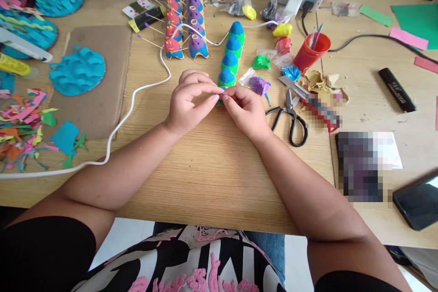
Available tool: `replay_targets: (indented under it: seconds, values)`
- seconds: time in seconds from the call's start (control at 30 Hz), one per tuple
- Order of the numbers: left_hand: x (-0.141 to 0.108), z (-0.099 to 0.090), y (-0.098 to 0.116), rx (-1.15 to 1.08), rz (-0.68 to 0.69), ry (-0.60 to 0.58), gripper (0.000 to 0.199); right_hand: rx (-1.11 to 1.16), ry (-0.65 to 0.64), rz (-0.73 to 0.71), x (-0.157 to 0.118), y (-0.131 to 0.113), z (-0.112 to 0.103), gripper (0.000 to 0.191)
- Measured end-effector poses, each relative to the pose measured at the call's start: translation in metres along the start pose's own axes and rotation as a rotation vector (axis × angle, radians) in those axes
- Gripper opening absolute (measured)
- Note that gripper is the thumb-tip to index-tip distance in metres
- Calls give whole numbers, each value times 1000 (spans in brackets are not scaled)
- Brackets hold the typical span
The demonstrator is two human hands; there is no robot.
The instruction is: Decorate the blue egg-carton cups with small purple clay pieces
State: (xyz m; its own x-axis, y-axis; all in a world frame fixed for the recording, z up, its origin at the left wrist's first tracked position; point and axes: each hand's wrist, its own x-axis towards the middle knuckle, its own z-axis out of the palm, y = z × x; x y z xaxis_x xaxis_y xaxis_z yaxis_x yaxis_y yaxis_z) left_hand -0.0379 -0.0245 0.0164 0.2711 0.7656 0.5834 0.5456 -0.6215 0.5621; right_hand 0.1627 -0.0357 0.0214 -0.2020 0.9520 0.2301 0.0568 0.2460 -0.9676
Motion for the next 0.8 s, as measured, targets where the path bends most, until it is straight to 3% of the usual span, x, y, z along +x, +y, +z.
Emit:
replay_targets:
  seconds: [0.8]
  values:
    - [0,0,-3,-47,42,-17,15,71,8,0,2,0,-2,45]
